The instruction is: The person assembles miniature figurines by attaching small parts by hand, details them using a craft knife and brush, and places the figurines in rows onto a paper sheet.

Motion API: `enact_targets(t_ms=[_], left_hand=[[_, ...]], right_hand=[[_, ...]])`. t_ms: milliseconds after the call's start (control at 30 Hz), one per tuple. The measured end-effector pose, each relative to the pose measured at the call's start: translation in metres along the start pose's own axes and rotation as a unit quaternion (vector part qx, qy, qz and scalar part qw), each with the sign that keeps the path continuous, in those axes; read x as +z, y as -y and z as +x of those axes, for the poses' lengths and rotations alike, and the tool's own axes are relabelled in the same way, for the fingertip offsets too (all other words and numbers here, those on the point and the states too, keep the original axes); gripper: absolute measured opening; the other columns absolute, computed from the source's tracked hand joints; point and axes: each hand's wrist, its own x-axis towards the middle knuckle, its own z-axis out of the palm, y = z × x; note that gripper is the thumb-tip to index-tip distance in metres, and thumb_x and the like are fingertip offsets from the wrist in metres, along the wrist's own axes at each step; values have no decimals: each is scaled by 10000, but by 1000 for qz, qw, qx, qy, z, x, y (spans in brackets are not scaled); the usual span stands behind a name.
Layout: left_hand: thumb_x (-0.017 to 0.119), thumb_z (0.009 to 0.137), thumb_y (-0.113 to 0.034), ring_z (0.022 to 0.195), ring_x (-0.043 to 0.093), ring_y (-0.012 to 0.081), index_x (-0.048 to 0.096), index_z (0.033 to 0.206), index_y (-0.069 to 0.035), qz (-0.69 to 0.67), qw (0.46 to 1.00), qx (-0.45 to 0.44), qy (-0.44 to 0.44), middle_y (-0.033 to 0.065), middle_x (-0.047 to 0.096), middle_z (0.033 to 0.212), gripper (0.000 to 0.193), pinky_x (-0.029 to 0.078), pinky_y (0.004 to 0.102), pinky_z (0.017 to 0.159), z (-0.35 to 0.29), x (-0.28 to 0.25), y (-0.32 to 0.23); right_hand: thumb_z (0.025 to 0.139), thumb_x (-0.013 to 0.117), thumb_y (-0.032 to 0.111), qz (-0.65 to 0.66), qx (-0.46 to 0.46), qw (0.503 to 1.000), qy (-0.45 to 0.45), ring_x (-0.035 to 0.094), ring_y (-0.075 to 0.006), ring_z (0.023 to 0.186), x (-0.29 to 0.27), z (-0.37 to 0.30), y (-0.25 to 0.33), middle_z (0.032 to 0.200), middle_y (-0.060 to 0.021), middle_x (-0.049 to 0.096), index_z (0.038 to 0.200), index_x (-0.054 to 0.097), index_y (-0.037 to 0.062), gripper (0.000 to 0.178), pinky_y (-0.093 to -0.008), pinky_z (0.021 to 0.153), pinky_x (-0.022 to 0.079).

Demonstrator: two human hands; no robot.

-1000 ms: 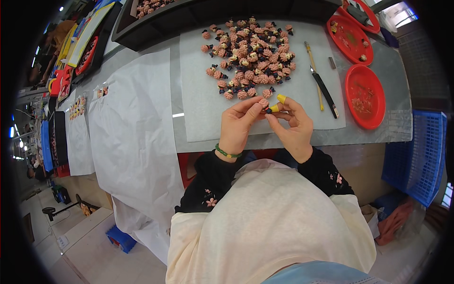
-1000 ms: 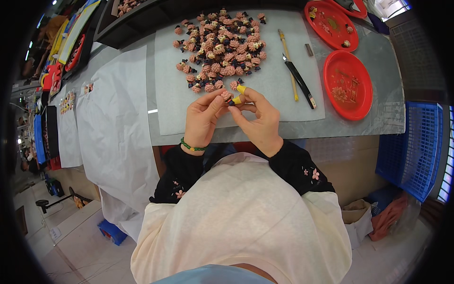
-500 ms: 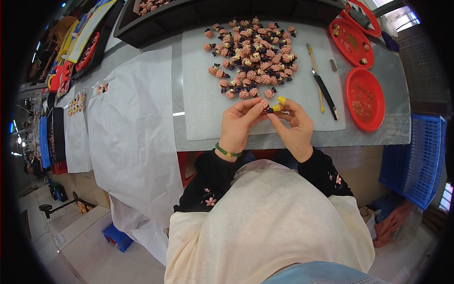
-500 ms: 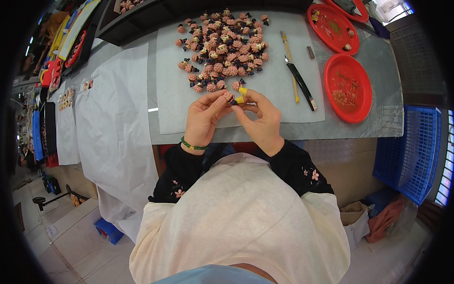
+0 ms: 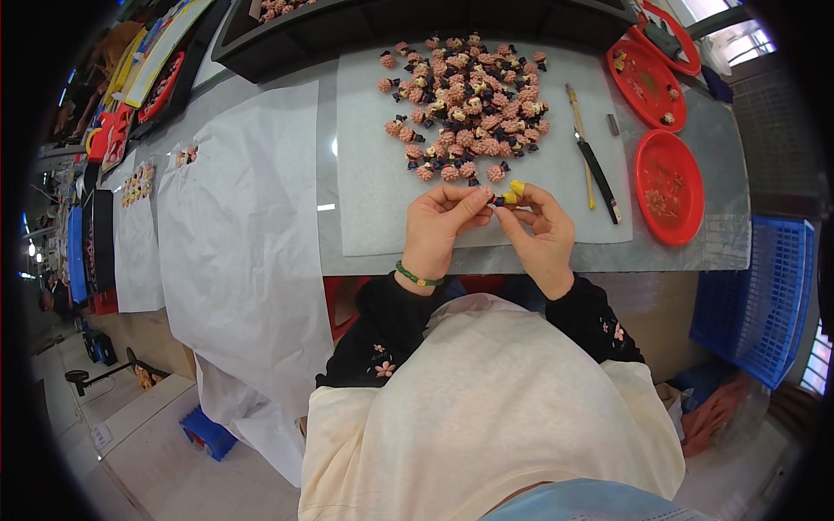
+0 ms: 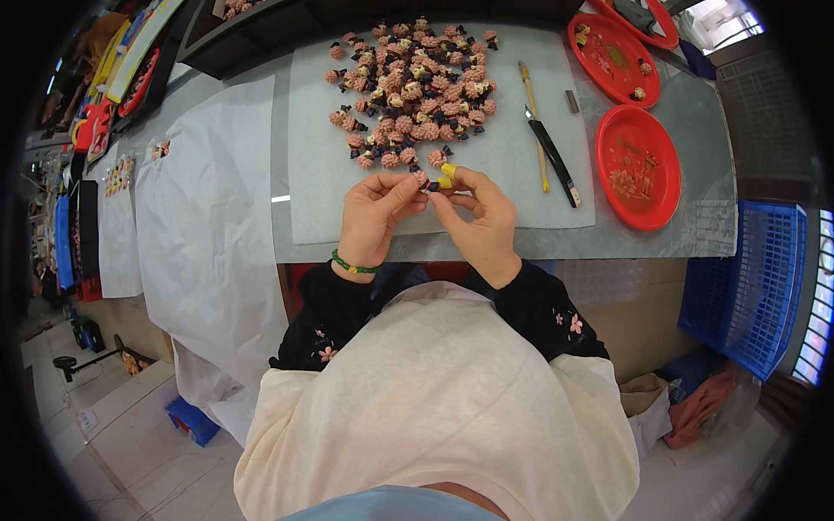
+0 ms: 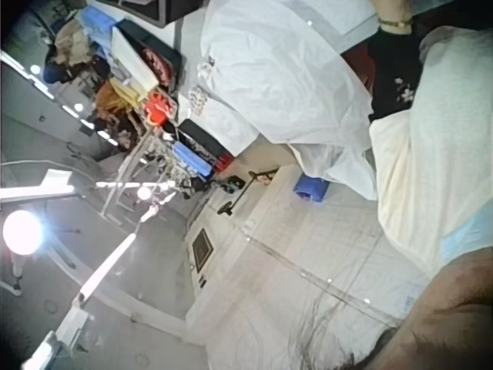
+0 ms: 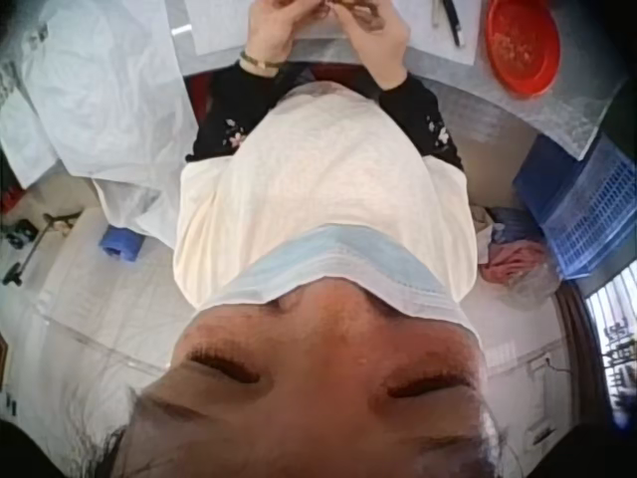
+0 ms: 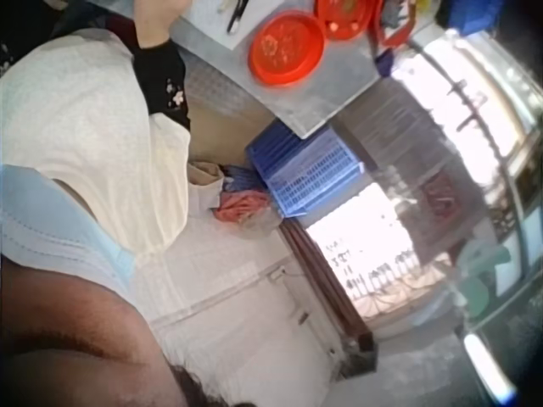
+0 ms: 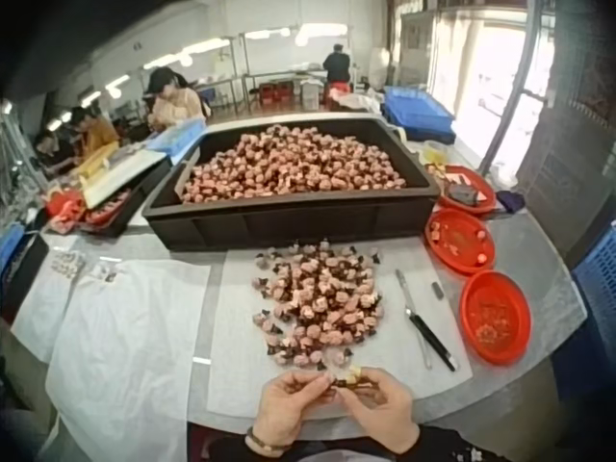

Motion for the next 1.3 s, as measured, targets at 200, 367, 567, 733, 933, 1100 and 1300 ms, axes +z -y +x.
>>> enact_targets(t_ms=[200, 367, 567, 733, 933, 1100, 1300], left_hand=[[622, 780, -69, 716, 609, 141, 554, 887, 26, 2, 1000, 25, 5, 85, 616, 830, 159, 512, 243, 664, -4, -1, -8], [593, 794, -49, 763, 609, 161, 543, 937, 19, 5, 999, 33, 7, 95, 609, 892, 167, 515, 264, 686, -2, -4, -6], [586, 798, -46, 838, 579, 139, 522, 1060, 13, 7, 999, 39, 28, 71, 584, 946, 276, 496, 264, 742, -3, 4, -4], [556, 822, -59, 856, 565, 135, 522, 1090, 16, 39, 996, 48, 65, 64, 577, 962, 281, 477, 272, 770, -3, 4, 1], [555, 824, -66, 843, 571, 138, 526, 1080, 15, 61, 994, 26, 88, 67, 584, 942, 269, 473, 273, 753, 0, 7, 8], [555, 823, -58, 831, 579, 148, 527, 1075, 18, 57, 995, 23, 80, 74, 586, 935, 266, 475, 270, 751, 2, 8, 12], [554, 823, -50, 831, 582, 156, 525, 1074, 26, 57, 995, 22, 78, 80, 579, 946, 264, 477, 272, 754, 3, 6, 13]], right_hand=[[764, 599, -12, -151, -71, 985, 43, 559, -118, 799, -20, 25, 11, 886, -74, 575, 947, 557, -43, 190, -230, 676, 481], [762, 598, -3, -166, -86, 982, 31, 559, -108, 753, -23, 37, 19, 860, -69, 584, 936, 567, -27, 178, -218, 647, 474], [729, 616, 1, -249, -62, 965, 56, 562, -116, 679, -38, 29, 22, 823, -78, 588, 908, 570, -15, 185, -217, 569, 445], [708, 621, -2, -296, -49, 954, 5, 562, -172, 671, -62, 26, 23, 816, -93, 581, 883, 568, -11, 184, -238, 573, 439], [701, 577, -19, -470, -114, 865, -134, 560, -277, 855, -102, 32, 15, 951, -133, 560, 941, 549, -16, 242, -296, 686, 453], [698, 575, -25, -422, -87, 895, -112, 563, -271, 846, -111, 32, 6, 934, -130, 568, 945, 557, -13, 249, -297, 696, 457], [688, 574, -32, -471, -115, 858, -167, 569, -269, 829, -117, 37, 1, 910, -133, 572, 906, 578, -15, 219, -303, 717, 457]])
